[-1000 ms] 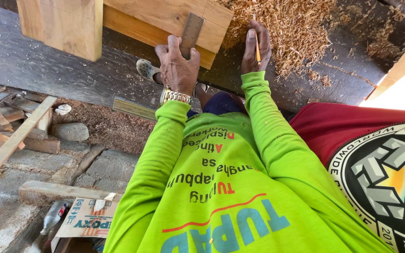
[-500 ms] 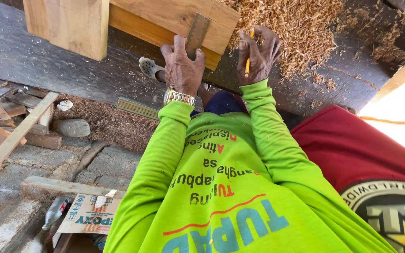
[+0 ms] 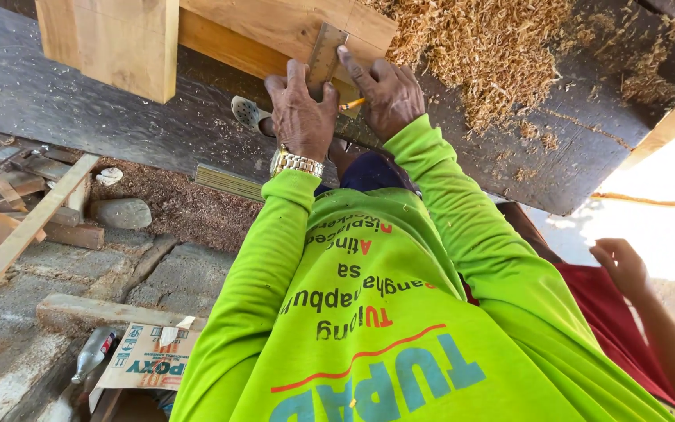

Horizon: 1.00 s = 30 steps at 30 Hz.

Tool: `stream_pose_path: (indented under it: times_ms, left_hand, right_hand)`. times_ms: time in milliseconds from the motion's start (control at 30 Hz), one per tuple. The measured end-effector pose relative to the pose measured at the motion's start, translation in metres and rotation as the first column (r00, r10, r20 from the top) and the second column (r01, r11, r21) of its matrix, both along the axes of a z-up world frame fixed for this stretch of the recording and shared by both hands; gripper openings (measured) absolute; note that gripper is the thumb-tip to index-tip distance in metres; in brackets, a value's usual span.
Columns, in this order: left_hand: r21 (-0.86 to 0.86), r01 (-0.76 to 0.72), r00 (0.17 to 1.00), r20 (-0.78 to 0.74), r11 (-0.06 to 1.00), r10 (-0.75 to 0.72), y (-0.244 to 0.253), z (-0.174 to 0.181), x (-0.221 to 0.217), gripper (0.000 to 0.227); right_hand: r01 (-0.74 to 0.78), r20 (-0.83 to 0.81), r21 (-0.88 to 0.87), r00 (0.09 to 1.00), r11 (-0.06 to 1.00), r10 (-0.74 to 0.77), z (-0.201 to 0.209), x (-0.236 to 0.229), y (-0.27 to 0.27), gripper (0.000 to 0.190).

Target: Measuring and marking wooden planks using a square ruler and a pencil on a workbench.

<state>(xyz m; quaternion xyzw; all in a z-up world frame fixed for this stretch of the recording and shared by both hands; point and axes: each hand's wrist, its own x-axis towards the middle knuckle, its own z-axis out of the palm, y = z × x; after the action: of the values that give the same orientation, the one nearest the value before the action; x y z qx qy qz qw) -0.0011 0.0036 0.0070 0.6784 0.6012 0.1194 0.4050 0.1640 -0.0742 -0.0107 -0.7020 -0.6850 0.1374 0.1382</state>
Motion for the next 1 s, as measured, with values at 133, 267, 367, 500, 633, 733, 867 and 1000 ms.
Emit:
stream_pose_path:
  times_ms: [133, 267, 367, 500, 633, 733, 867, 1000]
  left_hand:
    - [-0.009, 0.005, 1.0, 0.021, 1.0, -0.005, 0.001, -0.002, 0.0, 0.047]
    - [0.021, 0.008, 1.0, 0.006, 1.0, -0.008, -0.001, -0.002, 0.0, 0.046]
    - [-0.022, -0.012, 1.0, 0.013, 1.0, 0.012, 0.0, 0.002, 0.002, 0.047]
    - [0.002, -0.024, 1.0, 0.009, 1.0, 0.024, -0.003, -0.005, 0.002, 0.045]
    - [0.04, -0.017, 1.0, 0.007, 0.999, 0.016, -0.003, -0.005, 0.003, 0.045]
    - [0.033, -0.037, 0.999, -0.002, 0.999, 0.037, -0.003, -0.004, 0.005, 0.045]
    - [-0.013, -0.071, 0.997, -0.043, 0.997, 0.07, 0.001, 0.011, 0.008, 0.044]
    - [-0.071, -0.091, 0.995, -0.036, 0.993, 0.088, 0.004, 0.019, 0.009, 0.043]
  right_hand:
    - [0.016, -0.029, -0.049, 0.999, 0.999, -0.018, -0.012, 0.0, 0.003, 0.07]
    - [0.028, -0.043, -0.049, 0.999, 0.998, -0.03, -0.017, -0.001, 0.001, 0.071]
    - [0.022, -0.084, -0.073, 0.996, 0.997, -0.029, -0.01, 0.0, 0.004, 0.069]
    - [0.021, -0.092, -0.041, 0.995, 0.999, -0.025, -0.016, -0.001, 0.003, 0.067]
    - [0.025, -0.111, -0.065, 0.993, 0.998, -0.033, -0.018, 0.0, 0.004, 0.069]
    - [0.03, -0.119, -0.122, 0.992, 0.992, -0.044, -0.015, 0.001, 0.007, 0.069]
    - [0.029, -0.124, -0.133, 0.991, 0.991, -0.046, -0.016, 0.004, 0.009, 0.064]
    - [0.0, -0.139, -0.185, 0.99, 0.983, -0.027, -0.016, 0.012, 0.016, 0.06]
